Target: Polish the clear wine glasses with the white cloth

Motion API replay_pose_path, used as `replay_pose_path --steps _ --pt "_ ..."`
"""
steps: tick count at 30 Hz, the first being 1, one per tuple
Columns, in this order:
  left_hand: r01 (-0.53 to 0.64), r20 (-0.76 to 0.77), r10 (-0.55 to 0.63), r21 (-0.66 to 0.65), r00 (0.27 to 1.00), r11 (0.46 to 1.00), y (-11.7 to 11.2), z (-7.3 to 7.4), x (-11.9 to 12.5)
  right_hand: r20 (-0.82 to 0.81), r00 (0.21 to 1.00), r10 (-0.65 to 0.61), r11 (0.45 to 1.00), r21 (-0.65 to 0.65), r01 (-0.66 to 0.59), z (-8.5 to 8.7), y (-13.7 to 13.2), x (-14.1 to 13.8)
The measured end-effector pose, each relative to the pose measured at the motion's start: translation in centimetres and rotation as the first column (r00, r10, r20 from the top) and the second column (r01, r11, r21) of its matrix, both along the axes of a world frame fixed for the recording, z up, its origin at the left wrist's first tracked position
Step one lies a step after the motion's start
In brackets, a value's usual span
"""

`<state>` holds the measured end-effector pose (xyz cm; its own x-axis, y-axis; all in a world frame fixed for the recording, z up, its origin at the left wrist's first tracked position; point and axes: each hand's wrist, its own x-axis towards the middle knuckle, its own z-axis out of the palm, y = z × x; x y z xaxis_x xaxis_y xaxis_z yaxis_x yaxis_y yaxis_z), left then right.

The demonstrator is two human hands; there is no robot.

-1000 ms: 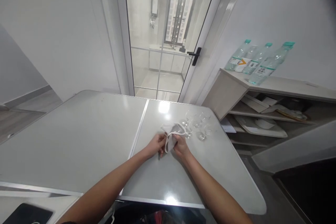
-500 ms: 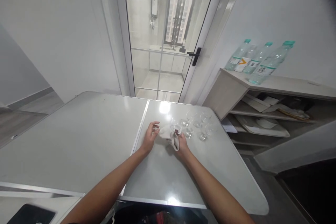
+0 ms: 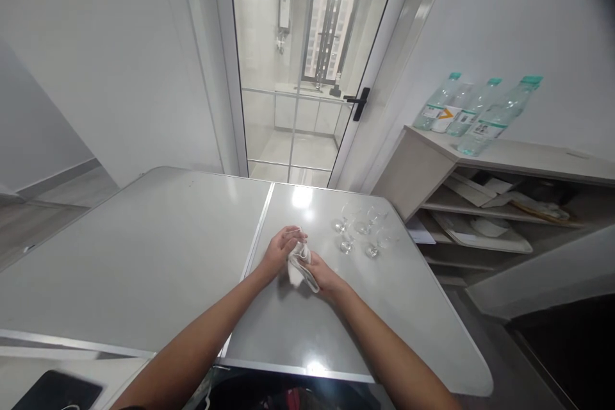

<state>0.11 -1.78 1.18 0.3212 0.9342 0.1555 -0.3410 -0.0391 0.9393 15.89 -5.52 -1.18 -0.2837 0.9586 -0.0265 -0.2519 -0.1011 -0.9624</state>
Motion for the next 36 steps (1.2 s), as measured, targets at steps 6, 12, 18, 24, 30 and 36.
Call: replay_pose_path --steps 6,12,18,24,30,36 --pt "-0.06 -0.047 0.061 0.021 0.997 0.998 0.1 0.5 0.0 0.162 0.953 -0.258 0.955 0.195 0.225 0.0 -0.1 -0.7" --pt "0.131 0.116 -0.118 -0.115 0.986 0.985 -0.1 0.6 0.1 -0.092 0.98 0.177 0.974 -0.127 -0.188 0.2 -0.4 0.4" --pt "-0.064 0.072 0.071 -0.092 0.995 0.994 0.3 0.2 0.2 0.225 0.93 -0.29 0.946 0.216 0.243 1.0 -0.2 -0.3" --pt "0.169 0.195 -0.141 -0.134 0.971 0.977 0.2 0.2 -0.3 -0.066 0.972 0.227 0.966 -0.111 -0.233 1.0 -0.6 0.0" --pt "-0.096 0.074 0.102 -0.087 0.992 0.992 0.6 0.1 0.1 0.212 0.954 -0.212 0.976 0.09 0.197 0.7 -0.1 -0.4" --pt "0.179 0.22 -0.157 -0.084 0.963 0.98 0.3 0.1 -0.3 0.067 0.969 0.237 0.97 -0.081 -0.231 0.9 -0.4 0.4"
